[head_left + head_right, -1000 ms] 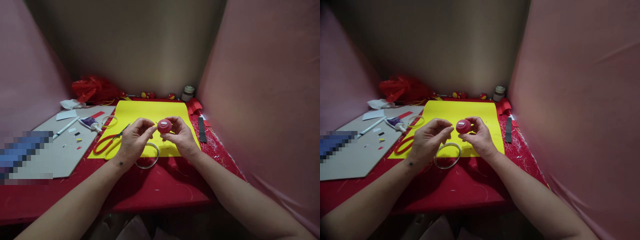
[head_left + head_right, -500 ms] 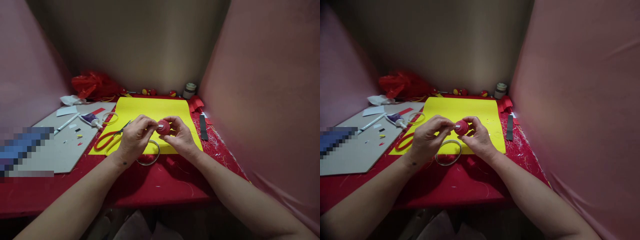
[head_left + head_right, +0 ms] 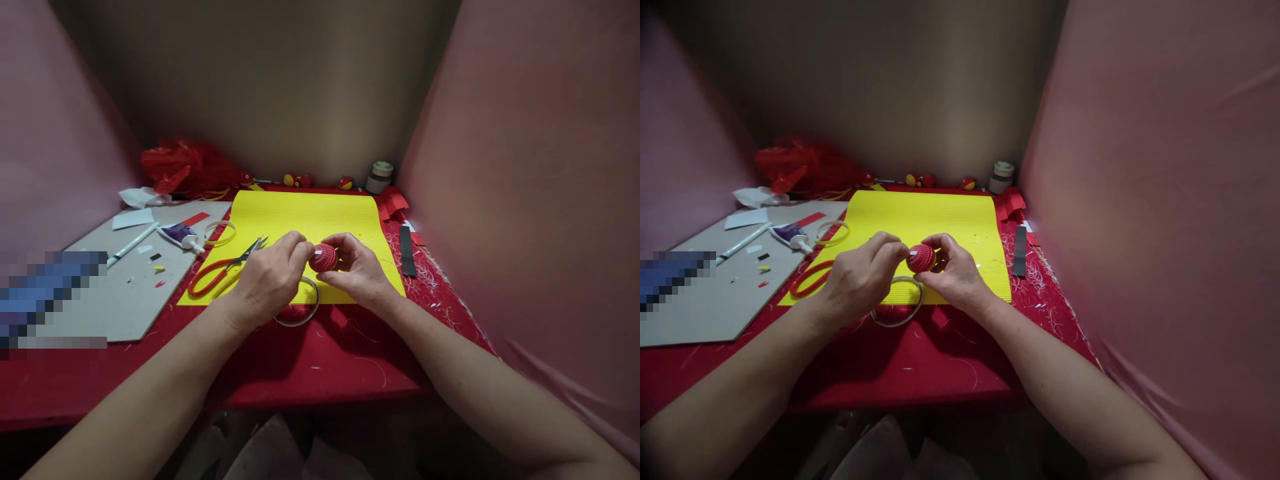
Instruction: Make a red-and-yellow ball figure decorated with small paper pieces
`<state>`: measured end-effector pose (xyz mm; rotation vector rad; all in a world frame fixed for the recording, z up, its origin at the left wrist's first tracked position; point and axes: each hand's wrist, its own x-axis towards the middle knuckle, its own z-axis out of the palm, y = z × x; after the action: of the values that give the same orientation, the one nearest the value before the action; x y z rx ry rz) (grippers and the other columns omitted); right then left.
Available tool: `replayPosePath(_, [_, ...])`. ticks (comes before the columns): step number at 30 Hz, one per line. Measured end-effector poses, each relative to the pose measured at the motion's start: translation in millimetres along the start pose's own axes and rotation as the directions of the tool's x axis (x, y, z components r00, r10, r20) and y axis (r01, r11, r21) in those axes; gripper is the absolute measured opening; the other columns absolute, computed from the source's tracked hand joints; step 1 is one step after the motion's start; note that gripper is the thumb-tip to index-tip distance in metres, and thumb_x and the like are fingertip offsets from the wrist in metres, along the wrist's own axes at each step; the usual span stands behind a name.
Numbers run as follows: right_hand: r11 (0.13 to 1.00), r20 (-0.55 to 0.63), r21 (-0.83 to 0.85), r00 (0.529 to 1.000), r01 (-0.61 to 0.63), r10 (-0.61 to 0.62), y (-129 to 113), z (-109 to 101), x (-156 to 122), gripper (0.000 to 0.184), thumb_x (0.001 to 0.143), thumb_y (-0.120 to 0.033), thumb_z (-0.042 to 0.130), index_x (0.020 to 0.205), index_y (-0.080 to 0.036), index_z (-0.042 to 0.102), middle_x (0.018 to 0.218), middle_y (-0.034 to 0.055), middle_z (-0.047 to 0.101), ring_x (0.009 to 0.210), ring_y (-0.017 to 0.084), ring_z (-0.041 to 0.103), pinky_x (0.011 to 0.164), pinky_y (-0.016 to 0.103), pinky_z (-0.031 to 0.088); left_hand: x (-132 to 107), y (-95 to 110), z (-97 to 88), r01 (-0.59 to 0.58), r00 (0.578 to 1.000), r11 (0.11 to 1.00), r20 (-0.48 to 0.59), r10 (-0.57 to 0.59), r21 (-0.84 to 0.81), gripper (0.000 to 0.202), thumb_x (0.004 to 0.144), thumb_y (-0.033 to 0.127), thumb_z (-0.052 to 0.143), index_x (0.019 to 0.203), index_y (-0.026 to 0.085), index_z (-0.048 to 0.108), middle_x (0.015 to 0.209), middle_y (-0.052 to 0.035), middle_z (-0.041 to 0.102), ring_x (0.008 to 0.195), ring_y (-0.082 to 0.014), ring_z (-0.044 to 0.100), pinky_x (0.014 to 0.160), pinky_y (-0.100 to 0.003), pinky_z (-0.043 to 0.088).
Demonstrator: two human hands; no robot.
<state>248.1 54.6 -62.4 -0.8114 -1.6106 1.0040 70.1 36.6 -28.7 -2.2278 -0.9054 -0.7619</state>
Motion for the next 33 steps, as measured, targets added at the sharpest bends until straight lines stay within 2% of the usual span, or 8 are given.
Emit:
replayPosePath(4, [0.999, -0.003, -0.042, 1.000, 0.001, -0.002, 0, 0, 0, 0.042, 0.061, -0.019, 0.074, 0.097, -0.023, 0.053, 0.092, 0.0010, 0.062, 0.077, 0.016, 0.060, 0.073, 0.034, 0.053, 0, 1, 1.9, 0.039, 0.997, 0.999, 0.073, -0.037, -0.024, 0.022, 0.093, 0.013, 0.035, 0.084, 0.017, 0.054, 0.082, -0.0078, 0.060, 0.065, -0.0170, 0.054, 0.052, -0.027, 0.038])
replayPosePath(8, [0.986, -0.024, -0.166, 1.000, 0.013, -0.018, -5, 0, -1, 0.038, 0.061, -0.016, 0.070, 0.095, -0.022, 0.053, 0.086, -0.0001, 0.060, 0.069, 0.015, 0.058, 0.065, 0.033, 0.050, 1, 4, 3.7, 0.074, 0.990, 0.997, 0.120, -0.073, -0.005, 0.022, 0.091, 0.010, 0.034, 0.080, 0.018, 0.052, 0.078, -0.0085, 0.058, 0.065, -0.0196, 0.052, 0.051, -0.029, 0.036])
replayPosePath(14, [0.948, -0.031, -0.319, 0.999, 0.025, -0.037, -11, 0, -3, 0.032, 0.060, -0.014, 0.065, 0.090, -0.021, 0.054, 0.079, -0.0013, 0.058, 0.063, 0.014, 0.054, 0.059, 0.031, 0.045, 1, 5, 5.0, 0.068, 0.991, 0.991, 0.107, -0.081, 0.115, 0.024, 0.088, 0.006, 0.034, 0.078, 0.017, 0.053, 0.075, -0.0089, 0.056, 0.059, -0.0194, 0.049, 0.050, -0.030, 0.033])
replayPosePath(17, [0.954, -0.040, -0.299, 0.999, -0.016, 0.004, -10, -1, -2, 0.033, 0.060, -0.015, 0.066, 0.089, -0.022, 0.053, 0.079, -0.0015, 0.058, 0.065, 0.015, 0.055, 0.061, 0.032, 0.047, 1, 5, 5.3, 0.096, 0.989, 0.990, 0.106, -0.108, 0.106, 0.025, 0.088, 0.006, 0.033, 0.078, 0.017, 0.052, 0.075, -0.0090, 0.056, 0.058, -0.0191, 0.049, 0.049, -0.030, 0.032])
replayPosePath(22, [0.985, -0.078, -0.150, 0.994, -0.083, 0.072, -7, -1, 0, 0.041, 0.058, -0.019, 0.073, 0.092, -0.022, 0.051, 0.082, -0.0004, 0.059, 0.069, 0.016, 0.058, 0.066, 0.034, 0.050, 1, 6, 6.0, 0.255, 0.958, 0.963, 0.115, -0.264, 0.091, 0.019, 0.093, 0.016, 0.036, 0.087, 0.015, 0.053, 0.079, -0.0094, 0.059, 0.064, -0.0192, 0.056, 0.049, -0.028, 0.035])
replayPosePath(26, [0.985, -0.116, -0.167, 0.993, -0.043, 0.024, -3, 0, 0, 0.042, 0.059, -0.021, 0.074, 0.093, -0.023, 0.049, 0.084, 0.0000, 0.058, 0.070, 0.016, 0.057, 0.065, 0.034, 0.050, 2, 12, 4.1, 0.296, 0.943, 0.949, 0.127, -0.309, 0.111, 0.020, 0.094, 0.023, 0.038, 0.088, 0.014, 0.055, 0.077, -0.0083, 0.061, 0.066, -0.0183, 0.060, 0.048, -0.027, 0.036])
replayPosePath(33, [0.887, -0.163, -0.454, 0.970, 0.090, -0.182, -4, 3, -4, 0.039, 0.062, -0.016, 0.068, 0.094, -0.024, 0.045, 0.090, 0.0033, 0.057, 0.079, 0.020, 0.058, 0.073, 0.038, 0.050, 4, 21, 1.3, 0.309, 0.935, 0.941, 0.139, -0.327, 0.137, 0.022, 0.093, 0.021, 0.039, 0.086, 0.012, 0.058, 0.073, -0.0085, 0.061, 0.064, -0.0193, 0.062, 0.046, -0.027, 0.033])
